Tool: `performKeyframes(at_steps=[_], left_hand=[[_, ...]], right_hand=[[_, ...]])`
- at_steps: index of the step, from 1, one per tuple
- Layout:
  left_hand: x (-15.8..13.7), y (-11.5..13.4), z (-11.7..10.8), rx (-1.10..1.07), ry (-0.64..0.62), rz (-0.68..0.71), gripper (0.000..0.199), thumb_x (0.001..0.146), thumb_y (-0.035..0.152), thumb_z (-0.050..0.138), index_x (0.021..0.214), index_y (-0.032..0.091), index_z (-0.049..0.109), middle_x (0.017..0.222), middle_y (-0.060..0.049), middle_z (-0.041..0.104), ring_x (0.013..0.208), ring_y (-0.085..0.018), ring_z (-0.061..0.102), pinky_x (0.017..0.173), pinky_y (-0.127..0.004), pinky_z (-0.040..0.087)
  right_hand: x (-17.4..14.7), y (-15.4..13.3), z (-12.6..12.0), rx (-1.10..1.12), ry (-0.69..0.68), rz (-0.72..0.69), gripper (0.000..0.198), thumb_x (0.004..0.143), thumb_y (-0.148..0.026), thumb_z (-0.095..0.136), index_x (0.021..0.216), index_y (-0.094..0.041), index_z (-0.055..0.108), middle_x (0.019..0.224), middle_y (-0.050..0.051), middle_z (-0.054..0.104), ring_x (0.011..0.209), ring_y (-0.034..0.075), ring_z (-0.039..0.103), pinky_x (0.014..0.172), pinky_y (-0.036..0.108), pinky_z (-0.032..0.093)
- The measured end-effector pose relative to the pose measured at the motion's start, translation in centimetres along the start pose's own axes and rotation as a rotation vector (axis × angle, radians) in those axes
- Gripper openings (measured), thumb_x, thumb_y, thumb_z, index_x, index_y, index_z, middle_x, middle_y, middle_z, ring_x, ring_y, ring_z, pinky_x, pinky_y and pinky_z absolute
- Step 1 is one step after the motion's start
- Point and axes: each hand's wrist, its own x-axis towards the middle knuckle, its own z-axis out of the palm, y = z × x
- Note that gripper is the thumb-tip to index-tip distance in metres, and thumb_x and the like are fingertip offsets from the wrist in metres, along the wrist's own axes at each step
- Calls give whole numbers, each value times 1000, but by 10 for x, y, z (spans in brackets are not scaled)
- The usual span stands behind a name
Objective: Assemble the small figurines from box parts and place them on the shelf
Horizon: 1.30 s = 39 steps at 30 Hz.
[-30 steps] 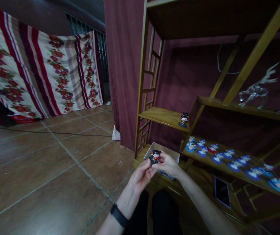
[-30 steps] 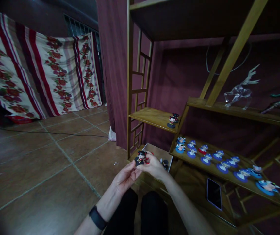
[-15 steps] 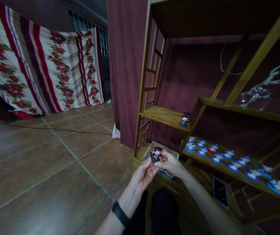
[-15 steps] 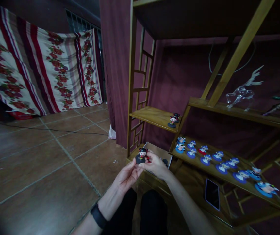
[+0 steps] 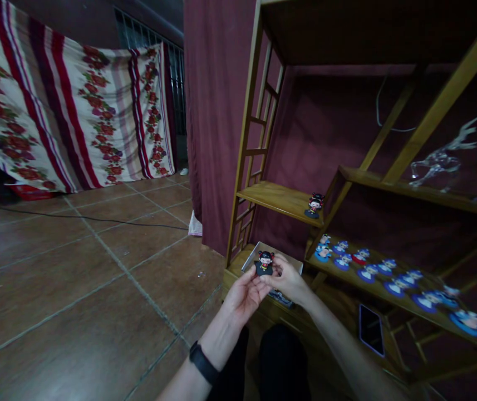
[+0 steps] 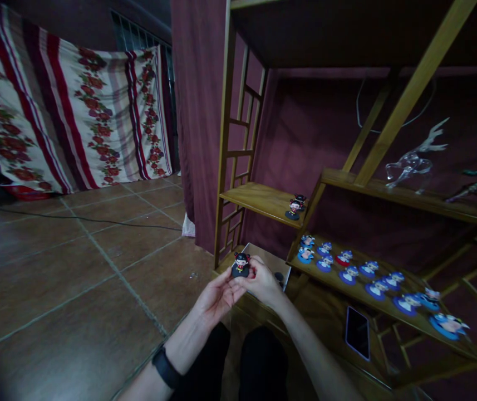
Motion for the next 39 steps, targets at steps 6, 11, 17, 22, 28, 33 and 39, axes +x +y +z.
performKeyframes(at_steps=[6,11,17,22,28,33,39], left_hand=[[-1,0,1,155,145,67,23,76,17,56,94,4,59,87,-15,67,78,-19,65,71,-28,53],[-5,3,1,259,197,103,18,75,16,55,87,3,61,76,-15,68,65,-16,65,63,-25,53],[-5,5,-2,301,188,129,17,75,15,54,84,2,61,74,-16,68,65,-17,65,62,-25,53],[-5,6,-1,306,208,98,17,75,14,54,84,2,62,73,-16,68,65,-17,65,61,-25,53],[-4,5,-6,340,222,118,16,73,16,57,83,3,61,72,-15,68,61,-16,65,60,-25,53],[-4,6,-3,389,239,135,17,72,19,59,82,5,61,71,-14,68,60,-16,65,60,-26,53],[-7,16,3,393,241,115,28,73,29,59,90,8,60,78,-13,68,63,-16,65,64,-27,52]], right_hand=[[-3,5,12,-59,34,-21,34,60,-26,67,93,-20,60,91,1,51,79,14,52,69,26,45],[-4,8,21,-63,55,-10,30,61,-26,66,90,-20,61,90,1,51,77,14,52,68,26,44],[-4,9,27,-72,79,-3,29,59,-25,66,87,-20,61,88,0,51,74,13,52,67,27,43],[-3,11,26,-73,56,22,29,60,-26,65,88,-20,60,85,0,50,74,13,52,66,27,43],[-1,14,26,-30,-17,19,31,59,-23,67,89,-20,60,89,1,51,79,15,53,69,28,45],[1,10,28,64,-33,38,28,60,-18,64,87,-21,59,88,1,53,77,16,54,67,28,47],[6,-5,25,153,-26,29,30,60,-18,64,89,-21,58,93,2,55,78,17,57,69,30,48]])
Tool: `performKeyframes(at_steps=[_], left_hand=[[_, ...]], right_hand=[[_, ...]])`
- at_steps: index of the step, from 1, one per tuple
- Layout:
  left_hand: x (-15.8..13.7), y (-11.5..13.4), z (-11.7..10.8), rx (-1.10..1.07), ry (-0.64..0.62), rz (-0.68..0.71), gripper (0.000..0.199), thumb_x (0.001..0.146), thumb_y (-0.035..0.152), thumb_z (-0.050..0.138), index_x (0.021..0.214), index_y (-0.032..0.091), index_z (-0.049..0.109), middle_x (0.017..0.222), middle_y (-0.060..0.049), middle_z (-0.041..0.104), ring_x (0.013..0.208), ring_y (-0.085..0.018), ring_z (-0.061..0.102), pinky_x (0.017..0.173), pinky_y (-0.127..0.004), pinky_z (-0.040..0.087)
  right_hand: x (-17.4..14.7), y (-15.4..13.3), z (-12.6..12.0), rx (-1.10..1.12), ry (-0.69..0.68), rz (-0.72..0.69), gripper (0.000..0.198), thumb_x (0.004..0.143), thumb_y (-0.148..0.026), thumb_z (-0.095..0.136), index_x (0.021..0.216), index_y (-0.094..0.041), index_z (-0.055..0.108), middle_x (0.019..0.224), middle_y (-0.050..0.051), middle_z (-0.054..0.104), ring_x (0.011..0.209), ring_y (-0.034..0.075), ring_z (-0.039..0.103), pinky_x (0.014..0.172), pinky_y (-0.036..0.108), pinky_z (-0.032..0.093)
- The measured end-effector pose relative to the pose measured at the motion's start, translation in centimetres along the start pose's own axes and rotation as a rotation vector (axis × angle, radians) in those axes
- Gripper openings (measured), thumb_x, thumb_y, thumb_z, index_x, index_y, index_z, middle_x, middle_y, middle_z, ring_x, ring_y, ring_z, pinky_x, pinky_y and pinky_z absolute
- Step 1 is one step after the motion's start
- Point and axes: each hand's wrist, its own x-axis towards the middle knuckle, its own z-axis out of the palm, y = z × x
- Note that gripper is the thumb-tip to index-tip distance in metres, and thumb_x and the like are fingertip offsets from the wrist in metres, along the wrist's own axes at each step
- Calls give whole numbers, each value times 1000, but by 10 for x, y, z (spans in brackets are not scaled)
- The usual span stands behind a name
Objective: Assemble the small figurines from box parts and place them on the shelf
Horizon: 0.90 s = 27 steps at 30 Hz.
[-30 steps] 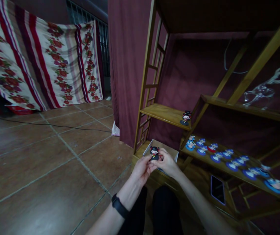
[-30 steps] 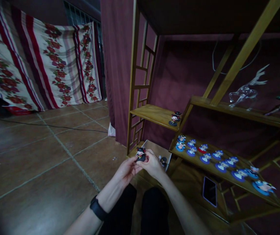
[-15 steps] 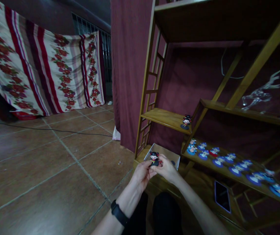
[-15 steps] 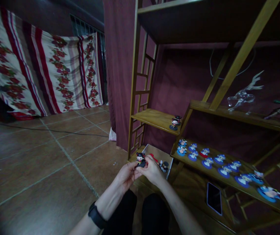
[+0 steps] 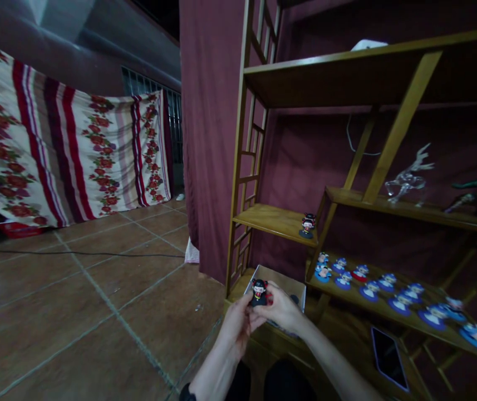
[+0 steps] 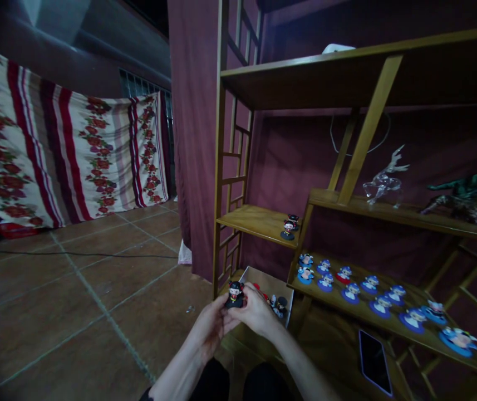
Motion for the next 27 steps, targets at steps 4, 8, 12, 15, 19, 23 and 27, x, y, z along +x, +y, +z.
performKeyframes(at_steps=[4,8,12,15,19,23,27], left_hand=[[5,-4,-18,-17,6,28,42,72,42,57,101,12,57,95,-14,65,78,-17,64,73,-29,50],[18,-24,-50,64,221,128,40,69,38,63,99,13,57,101,-15,63,88,-20,62,76,-31,48],[32,-48,-82,280,360,196,45,67,39,62,104,12,54,105,-16,60,91,-25,60,75,-36,47],[37,-61,-104,489,371,390,45,67,40,61,103,13,55,113,-15,56,107,-26,52,86,-35,42],[38,-74,-127,789,313,537,40,72,39,54,106,18,56,117,-10,55,111,-24,48,94,-34,37],[40,-79,-139,924,268,565,36,74,37,49,106,21,56,114,-8,57,108,-24,51,92,-35,40],[42,-81,-138,984,238,555,34,73,31,48,104,22,58,110,-9,60,106,-25,53,93,-36,38]], right_hand=[[8,-12,-6,17,25,-29,29,62,-21,64,90,-20,58,94,3,56,82,18,57,73,31,48],[28,-25,-20,0,53,-46,28,61,-26,67,86,-18,59,90,2,58,79,17,58,72,30,49],[58,-46,-41,-34,96,-104,32,58,-30,70,86,-17,59,96,4,59,81,17,59,74,30,48],[85,-64,-57,42,69,-142,38,58,-31,69,92,-17,57,91,3,63,83,18,60,77,34,47],[122,-81,-73,40,95,-171,39,55,-29,71,89,-16,59,87,3,66,82,19,61,81,37,45],[160,-84,-83,40,124,-146,33,53,-25,71,82,-15,60,82,2,67,79,18,62,83,36,45],[199,-77,-90,54,170,-93,34,50,-19,72,81,-14,60,79,2,66,73,14,60,80,33,45]])
